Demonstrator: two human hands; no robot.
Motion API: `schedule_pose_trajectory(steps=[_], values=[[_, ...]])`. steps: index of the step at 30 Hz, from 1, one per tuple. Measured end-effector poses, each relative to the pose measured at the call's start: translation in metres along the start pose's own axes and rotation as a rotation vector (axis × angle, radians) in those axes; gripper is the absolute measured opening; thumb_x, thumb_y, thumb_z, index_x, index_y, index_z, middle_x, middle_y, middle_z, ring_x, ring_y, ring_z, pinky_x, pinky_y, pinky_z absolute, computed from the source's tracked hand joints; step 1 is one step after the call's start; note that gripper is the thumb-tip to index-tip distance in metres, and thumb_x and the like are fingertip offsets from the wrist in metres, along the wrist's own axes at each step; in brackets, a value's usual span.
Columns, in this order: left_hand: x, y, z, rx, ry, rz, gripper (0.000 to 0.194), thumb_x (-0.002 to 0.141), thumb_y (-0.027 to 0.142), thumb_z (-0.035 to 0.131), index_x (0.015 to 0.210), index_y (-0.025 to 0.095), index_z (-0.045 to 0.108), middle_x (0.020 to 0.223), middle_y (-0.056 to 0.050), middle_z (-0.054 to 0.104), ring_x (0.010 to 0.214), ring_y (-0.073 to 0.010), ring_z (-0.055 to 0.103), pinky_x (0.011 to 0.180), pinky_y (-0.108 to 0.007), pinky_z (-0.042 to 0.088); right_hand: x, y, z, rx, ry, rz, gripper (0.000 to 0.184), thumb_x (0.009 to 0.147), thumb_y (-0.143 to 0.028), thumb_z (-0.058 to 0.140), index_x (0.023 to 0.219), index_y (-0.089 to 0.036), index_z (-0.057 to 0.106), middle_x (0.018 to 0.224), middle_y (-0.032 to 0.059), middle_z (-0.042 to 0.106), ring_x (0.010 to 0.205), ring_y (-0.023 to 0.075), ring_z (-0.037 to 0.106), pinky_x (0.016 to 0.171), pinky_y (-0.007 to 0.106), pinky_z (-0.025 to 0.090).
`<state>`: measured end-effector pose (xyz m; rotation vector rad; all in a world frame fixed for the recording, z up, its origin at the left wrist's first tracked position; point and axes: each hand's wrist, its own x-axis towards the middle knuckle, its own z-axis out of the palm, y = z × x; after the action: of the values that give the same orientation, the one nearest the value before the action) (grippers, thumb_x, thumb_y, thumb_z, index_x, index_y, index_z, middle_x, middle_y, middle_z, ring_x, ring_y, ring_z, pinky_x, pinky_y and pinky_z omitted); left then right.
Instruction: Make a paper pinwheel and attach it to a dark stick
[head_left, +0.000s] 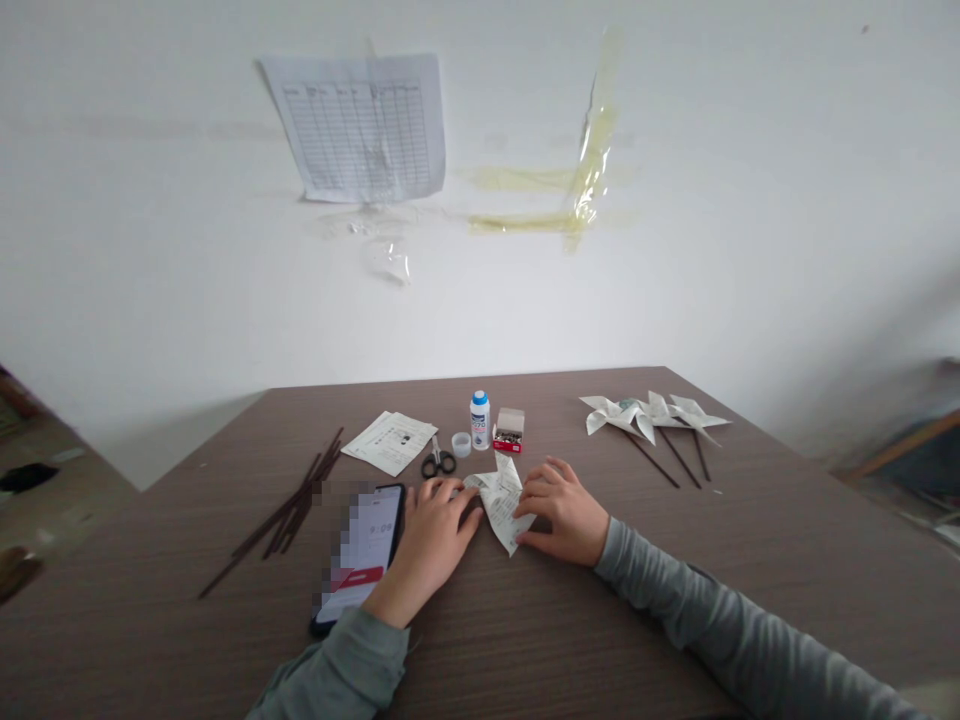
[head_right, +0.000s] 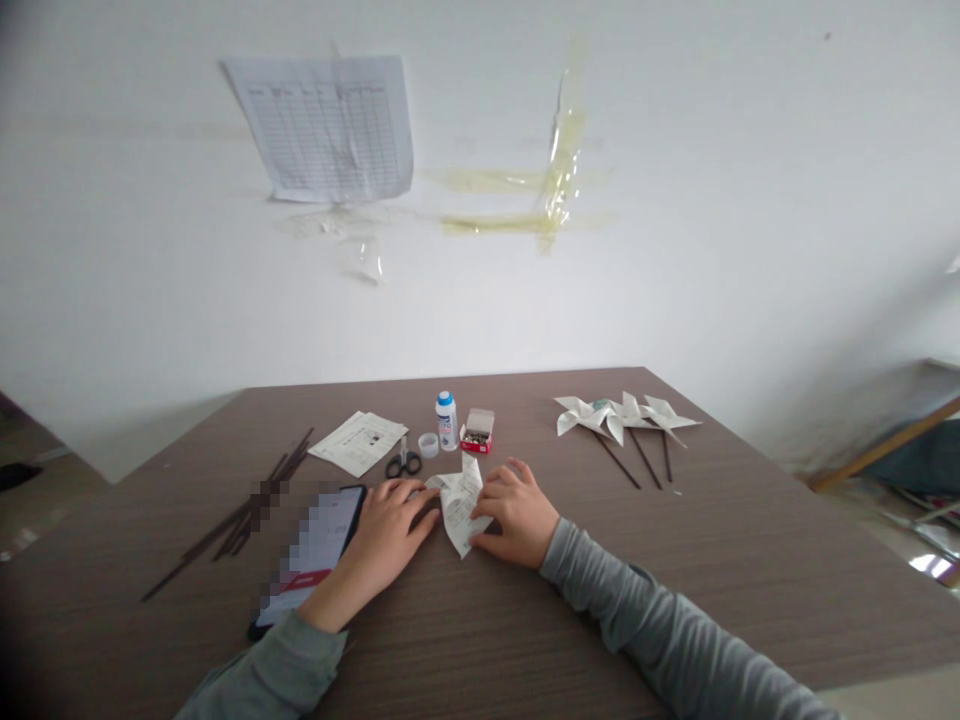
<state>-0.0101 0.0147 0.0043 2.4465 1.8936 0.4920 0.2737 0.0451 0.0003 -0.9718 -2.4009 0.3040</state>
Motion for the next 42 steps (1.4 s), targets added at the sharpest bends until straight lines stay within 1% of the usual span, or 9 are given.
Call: schedule_pose_trajectory(steps=[10, 16, 21, 26, 29, 32, 35, 39, 42], values=[[-0.001, 0.011, -0.007, 0.014, -0.009, -0.034, 0.033, 0.124, 0.046, 0.080, 0.146, 0.031, 0.100, 0.161, -0.014, 0.091, 0.158, -0.0478, 0.076, 0.140, -0.074, 0.058, 0.001, -0.004, 0.008, -0.114, -0.018, 0.026, 0.019, 0.094, -0.037, 0.109, 0.111, -0.035, 0.100, 0.120, 0.0078, 0.097, 0.136, 0.0406, 0.083, 0.145, 0.075, 0.055], [-0.003, 0.011, -0.005, -0.011, 0.034, -0.015, 0.035, 0.117, 0.054, 0.090, 0.142, 0.032, 0.100, 0.156, -0.015, 0.092, 0.155, -0.0478, 0.078, 0.139, -0.072, 0.059, 0.005, 0.004, 0.022, -0.183, -0.047, 0.066, 0.015, 0.099, -0.034, 0.103, 0.113, -0.032, 0.098, 0.118, 0.0070, 0.096, 0.139, 0.0388, 0.082, 0.148, 0.074, 0.051], [-0.004, 0.011, -0.003, -0.011, 0.034, -0.028, 0.036, 0.113, 0.050, 0.094, 0.143, 0.031, 0.099, 0.157, -0.016, 0.091, 0.158, -0.0490, 0.077, 0.142, -0.073, 0.056, 0.002, 0.002, 0.021, -0.153, -0.028, 0.087, 0.037, 0.097, -0.016, 0.091, 0.130, -0.031, 0.096, 0.113, 0.0048, 0.095, 0.145, 0.0383, 0.084, 0.155, 0.072, 0.044], [-0.004, 0.012, -0.004, 0.005, 0.024, -0.033, 0.035, 0.113, 0.050, 0.093, 0.143, 0.031, 0.099, 0.158, -0.015, 0.090, 0.159, -0.0483, 0.076, 0.142, -0.072, 0.057, 0.001, 0.002, 0.020, -0.151, -0.013, 0.106, 0.051, 0.086, -0.003, 0.079, 0.124, -0.032, 0.095, 0.118, 0.0028, 0.096, 0.147, 0.0355, 0.083, 0.156, 0.070, 0.042], [-0.004, 0.012, -0.005, 0.004, 0.019, -0.028, 0.036, 0.113, 0.048, 0.092, 0.143, 0.030, 0.099, 0.158, -0.016, 0.090, 0.159, -0.0485, 0.076, 0.142, -0.072, 0.057, 0.001, 0.004, 0.021, -0.142, -0.021, 0.094, 0.041, 0.088, -0.006, 0.079, 0.113, -0.034, 0.095, 0.121, 0.0031, 0.097, 0.147, 0.0352, 0.083, 0.156, 0.070, 0.041], [-0.004, 0.013, -0.006, -0.005, 0.012, -0.025, 0.037, 0.112, 0.046, 0.092, 0.144, 0.029, 0.098, 0.159, -0.017, 0.089, 0.158, -0.0491, 0.077, 0.142, -0.073, 0.057, 0.001, 0.004, 0.021, -0.110, -0.012, 0.106, 0.027, 0.100, -0.012, 0.083, 0.107, -0.035, 0.094, 0.120, 0.0038, 0.098, 0.146, 0.0347, 0.083, 0.156, 0.070, 0.041], [-0.004, 0.015, -0.007, -0.007, -0.004, -0.032, 0.040, 0.111, 0.044, 0.091, 0.147, 0.028, 0.097, 0.160, -0.018, 0.089, 0.160, -0.0502, 0.076, 0.142, -0.075, 0.056, 0.000, 0.003, 0.017, -0.067, 0.021, 0.130, 0.021, 0.109, -0.017, 0.083, 0.110, -0.034, 0.096, 0.118, 0.0051, 0.097, 0.142, 0.0350, 0.084, 0.152, 0.072, 0.048], [-0.004, 0.018, -0.006, -0.001, -0.018, -0.051, 0.049, 0.109, 0.041, 0.091, 0.155, 0.026, 0.092, 0.162, -0.019, 0.087, 0.163, -0.0505, 0.074, 0.144, -0.074, 0.055, 0.000, 0.004, 0.014, -0.007, 0.068, 0.177, 0.019, 0.114, -0.024, 0.083, 0.117, -0.035, 0.097, 0.123, 0.0056, 0.097, 0.135, 0.0352, 0.087, 0.141, 0.064, 0.062], [-0.003, 0.019, -0.002, 0.000, -0.016, -0.060, 0.054, 0.107, 0.039, 0.092, 0.159, 0.026, 0.089, 0.164, -0.020, 0.086, 0.164, -0.0508, 0.073, 0.145, -0.075, 0.053, 0.001, 0.005, 0.019, 0.004, 0.140, 0.228, 0.018, 0.112, -0.024, 0.085, 0.124, -0.033, 0.095, 0.115, 0.0054, 0.096, 0.124, 0.0350, 0.091, 0.142, 0.065, 0.063]])
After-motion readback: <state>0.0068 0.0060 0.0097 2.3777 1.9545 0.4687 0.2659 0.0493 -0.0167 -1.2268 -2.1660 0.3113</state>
